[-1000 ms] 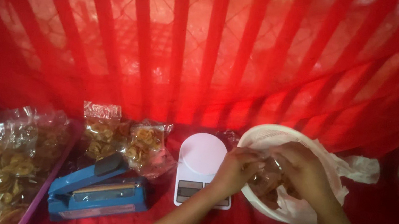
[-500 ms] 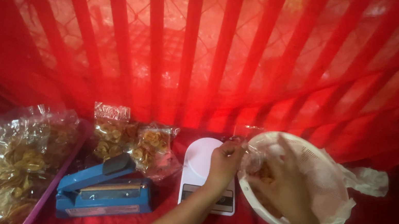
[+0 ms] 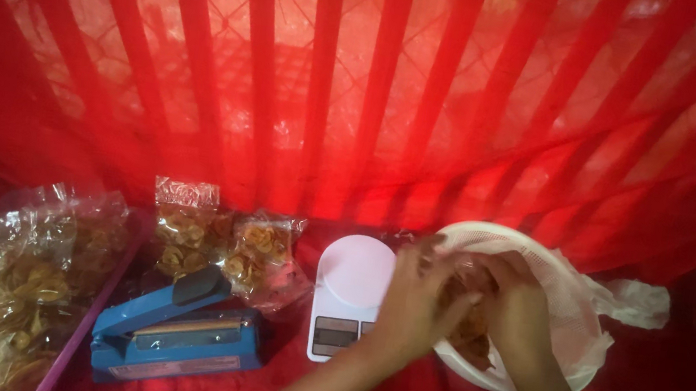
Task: The person weighs dried snacks on a digital scale, places them into plastic bags, and seals the bags using a handheld heat sealer. The sealed packages are then placed into a pink tray.
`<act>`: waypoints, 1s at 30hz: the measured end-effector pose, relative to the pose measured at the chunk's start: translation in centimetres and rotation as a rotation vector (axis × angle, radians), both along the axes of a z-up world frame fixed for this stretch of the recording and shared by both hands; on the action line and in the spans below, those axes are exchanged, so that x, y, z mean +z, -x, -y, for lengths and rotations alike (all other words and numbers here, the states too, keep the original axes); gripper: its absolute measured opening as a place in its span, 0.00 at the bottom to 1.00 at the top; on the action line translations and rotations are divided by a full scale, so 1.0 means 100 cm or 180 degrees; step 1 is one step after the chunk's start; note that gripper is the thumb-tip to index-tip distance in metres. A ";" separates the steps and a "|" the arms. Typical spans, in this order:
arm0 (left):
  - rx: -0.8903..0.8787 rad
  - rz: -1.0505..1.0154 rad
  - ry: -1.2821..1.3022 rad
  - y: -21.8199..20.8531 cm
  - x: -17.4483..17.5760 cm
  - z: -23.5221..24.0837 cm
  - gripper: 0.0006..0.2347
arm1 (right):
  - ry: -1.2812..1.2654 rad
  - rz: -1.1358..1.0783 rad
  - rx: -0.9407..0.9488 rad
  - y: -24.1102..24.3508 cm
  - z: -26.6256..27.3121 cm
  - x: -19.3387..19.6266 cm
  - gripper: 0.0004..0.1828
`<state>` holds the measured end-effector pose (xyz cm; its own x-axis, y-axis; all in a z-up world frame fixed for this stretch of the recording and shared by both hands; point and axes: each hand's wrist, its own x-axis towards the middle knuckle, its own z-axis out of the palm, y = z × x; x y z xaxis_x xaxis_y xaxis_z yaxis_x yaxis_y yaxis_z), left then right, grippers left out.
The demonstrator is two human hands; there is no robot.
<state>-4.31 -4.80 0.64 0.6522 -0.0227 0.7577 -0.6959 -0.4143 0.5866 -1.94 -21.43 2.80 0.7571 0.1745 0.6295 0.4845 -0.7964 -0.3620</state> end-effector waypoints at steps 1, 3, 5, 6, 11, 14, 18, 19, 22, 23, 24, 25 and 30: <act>-0.0005 0.0032 -0.0131 0.004 0.003 0.003 0.22 | -0.0095 -0.0145 0.0063 0.002 -0.001 0.005 0.12; 0.0020 0.0076 -0.0229 0.005 0.005 0.004 0.21 | -0.0281 -0.0440 0.0184 0.006 -0.004 0.014 0.11; 0.0055 0.0075 -0.0183 -0.001 0.004 0.000 0.18 | -0.0180 -0.0510 0.0253 0.005 -0.004 0.022 0.11; -0.0022 0.0041 -0.0134 -0.004 0.002 -0.001 0.16 | -0.0143 -0.0558 0.0275 0.004 -0.003 0.024 0.11; -0.0136 0.0008 -0.0230 -0.014 -0.003 -0.006 0.17 | -0.0374 -0.0755 0.0631 -0.010 0.014 0.025 0.11; -0.0322 -0.0180 -0.0078 -0.015 -0.002 -0.012 0.18 | -0.0499 -0.1425 0.0781 -0.033 0.032 0.009 0.16; -0.0131 -0.0043 -0.0176 -0.023 0.002 -0.020 0.17 | -0.0128 -0.2545 0.0552 -0.085 0.075 -0.022 0.31; -0.0134 -0.0205 -0.0156 -0.024 0.004 -0.023 0.17 | 0.0448 -0.2612 0.0462 -0.094 0.085 -0.031 0.37; -0.0211 -0.0513 -0.0140 -0.023 0.009 -0.026 0.16 | 0.1570 -0.2883 0.0160 -0.103 0.100 -0.056 0.47; -0.0239 -0.0577 -0.0139 -0.023 0.012 -0.026 0.16 | 0.1557 -0.3050 0.0058 -0.104 0.099 -0.062 0.46; -0.0476 -0.0657 -0.0115 -0.022 0.013 -0.027 0.14 | 0.1543 -0.3216 -0.0045 -0.103 0.097 -0.067 0.46; -0.0711 -0.0747 -0.0093 -0.019 0.014 -0.028 0.13 | 0.1528 -0.3396 -0.0141 -0.101 0.093 -0.073 0.46; -0.0563 -0.0702 -0.0093 -0.015 0.009 -0.019 0.16 | 0.1932 -0.3297 0.0008 -0.089 0.084 -0.087 0.43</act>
<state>-2.81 -2.91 1.51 0.7852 -0.1706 0.5953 -0.6157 -0.3167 0.7215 6.92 -29.78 -5.91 0.8544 0.2343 -0.4638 0.1868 -0.9714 -0.1466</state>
